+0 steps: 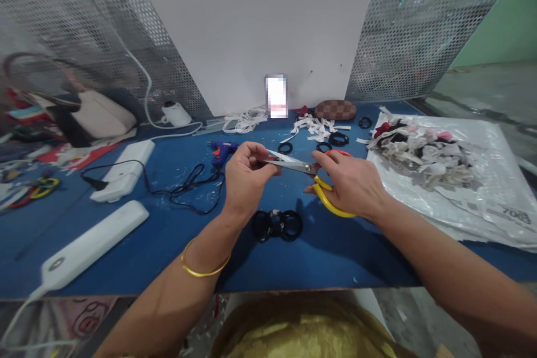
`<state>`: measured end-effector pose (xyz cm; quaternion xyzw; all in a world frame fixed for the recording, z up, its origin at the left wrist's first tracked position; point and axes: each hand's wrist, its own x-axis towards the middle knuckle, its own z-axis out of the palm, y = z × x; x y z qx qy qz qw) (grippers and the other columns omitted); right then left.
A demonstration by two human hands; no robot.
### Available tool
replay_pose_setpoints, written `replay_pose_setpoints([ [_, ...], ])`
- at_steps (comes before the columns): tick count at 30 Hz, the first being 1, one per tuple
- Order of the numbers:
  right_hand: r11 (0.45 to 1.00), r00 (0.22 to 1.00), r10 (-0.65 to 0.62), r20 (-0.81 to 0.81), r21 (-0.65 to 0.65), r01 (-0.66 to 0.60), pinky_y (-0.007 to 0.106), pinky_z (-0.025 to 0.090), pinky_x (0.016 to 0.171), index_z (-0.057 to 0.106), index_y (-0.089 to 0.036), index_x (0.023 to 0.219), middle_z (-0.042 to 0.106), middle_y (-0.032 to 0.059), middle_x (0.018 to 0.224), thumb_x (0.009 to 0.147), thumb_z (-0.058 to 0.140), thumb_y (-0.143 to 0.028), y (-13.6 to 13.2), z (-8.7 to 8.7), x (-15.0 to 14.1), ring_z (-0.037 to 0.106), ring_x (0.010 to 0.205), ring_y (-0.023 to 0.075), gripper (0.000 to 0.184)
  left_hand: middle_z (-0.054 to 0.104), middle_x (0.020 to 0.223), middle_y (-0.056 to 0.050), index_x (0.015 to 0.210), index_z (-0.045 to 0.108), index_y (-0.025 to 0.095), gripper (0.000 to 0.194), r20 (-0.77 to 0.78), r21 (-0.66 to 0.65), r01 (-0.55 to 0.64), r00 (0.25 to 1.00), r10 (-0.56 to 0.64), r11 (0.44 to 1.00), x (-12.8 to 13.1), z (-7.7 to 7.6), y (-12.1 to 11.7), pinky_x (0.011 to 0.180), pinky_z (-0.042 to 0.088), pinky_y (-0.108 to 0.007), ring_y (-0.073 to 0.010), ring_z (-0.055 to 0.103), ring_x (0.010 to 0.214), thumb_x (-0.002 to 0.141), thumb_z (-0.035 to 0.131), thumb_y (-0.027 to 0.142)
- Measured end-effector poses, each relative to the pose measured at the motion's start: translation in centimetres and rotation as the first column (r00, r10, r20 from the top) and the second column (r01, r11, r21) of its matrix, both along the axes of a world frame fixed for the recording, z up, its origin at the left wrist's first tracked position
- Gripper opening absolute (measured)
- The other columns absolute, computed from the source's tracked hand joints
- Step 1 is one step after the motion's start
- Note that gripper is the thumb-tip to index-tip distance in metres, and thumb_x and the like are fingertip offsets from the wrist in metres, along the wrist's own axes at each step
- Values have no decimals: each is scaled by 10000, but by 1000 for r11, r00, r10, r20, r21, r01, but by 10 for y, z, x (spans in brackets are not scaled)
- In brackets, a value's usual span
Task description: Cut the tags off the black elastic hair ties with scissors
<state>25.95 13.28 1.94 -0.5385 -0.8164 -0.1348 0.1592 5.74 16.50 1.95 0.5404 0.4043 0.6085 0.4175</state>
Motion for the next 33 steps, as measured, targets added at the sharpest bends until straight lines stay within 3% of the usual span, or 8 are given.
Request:
replay_pose_setpoints([
  [21, 998, 999, 33, -35, -44, -35, 299, 231, 510, 565, -151, 1230, 694, 117, 999, 887, 430, -620, 0, -4, 0, 614, 704, 215, 597, 611, 646, 53, 813, 515, 186, 327, 43, -13, 31, 999, -31, 999, 1, 2, -1, 576, 551, -237, -106, 608, 567, 601, 752, 109],
  [33, 997, 1000, 29, -10, -77, -30, 300, 211, 508, 593, -161, 1162, 706, 105, 937, 889, 441, -592, 3, -4, 3, 625, 691, 221, 532, 605, 639, 69, 871, 499, 199, 354, -118, 90, -97, 987, 108, 991, 0, -6, 5, 591, 530, -235, -122, 647, 575, 612, 714, 92],
])
